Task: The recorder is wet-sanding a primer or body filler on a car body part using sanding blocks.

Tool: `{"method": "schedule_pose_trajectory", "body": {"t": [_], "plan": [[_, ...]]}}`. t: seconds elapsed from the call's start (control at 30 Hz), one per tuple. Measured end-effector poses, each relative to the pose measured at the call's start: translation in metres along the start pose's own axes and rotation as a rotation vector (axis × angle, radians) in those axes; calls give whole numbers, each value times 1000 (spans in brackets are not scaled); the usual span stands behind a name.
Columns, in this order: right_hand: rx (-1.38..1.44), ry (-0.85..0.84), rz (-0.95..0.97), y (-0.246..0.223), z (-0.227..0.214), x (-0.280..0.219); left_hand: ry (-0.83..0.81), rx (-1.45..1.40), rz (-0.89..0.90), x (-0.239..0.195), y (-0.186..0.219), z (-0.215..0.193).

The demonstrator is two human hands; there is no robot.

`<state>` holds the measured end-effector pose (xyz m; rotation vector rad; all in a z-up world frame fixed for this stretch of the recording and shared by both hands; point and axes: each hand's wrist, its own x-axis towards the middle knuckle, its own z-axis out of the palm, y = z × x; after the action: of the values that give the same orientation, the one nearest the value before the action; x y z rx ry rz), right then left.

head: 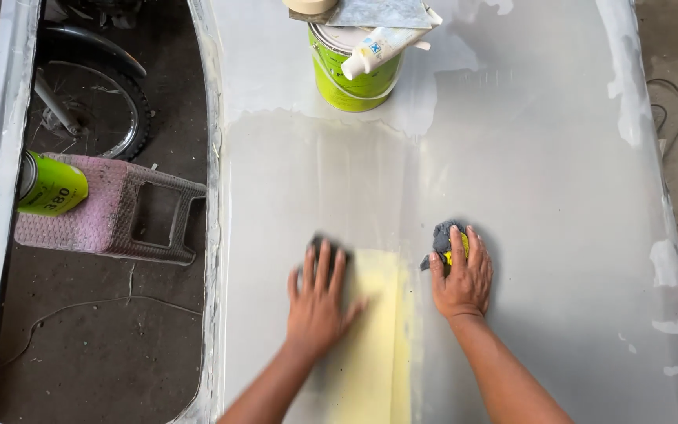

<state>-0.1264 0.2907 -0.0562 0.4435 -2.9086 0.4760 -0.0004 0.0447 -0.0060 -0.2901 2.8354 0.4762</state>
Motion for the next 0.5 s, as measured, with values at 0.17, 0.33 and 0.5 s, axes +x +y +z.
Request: {"method": "schedule_pose_trajectory", "body": {"t": [0.17, 0.33, 0.5], "plan": [[-2, -18, 8, -3, 0, 2, -74, -4, -32, 35, -10, -18], [9, -20, 19, -4, -3, 3, 81, -77, -137, 187, -26, -53], [13, 9, -10, 1, 2, 1, 117, -48, -92, 119, -13, -40]]}}
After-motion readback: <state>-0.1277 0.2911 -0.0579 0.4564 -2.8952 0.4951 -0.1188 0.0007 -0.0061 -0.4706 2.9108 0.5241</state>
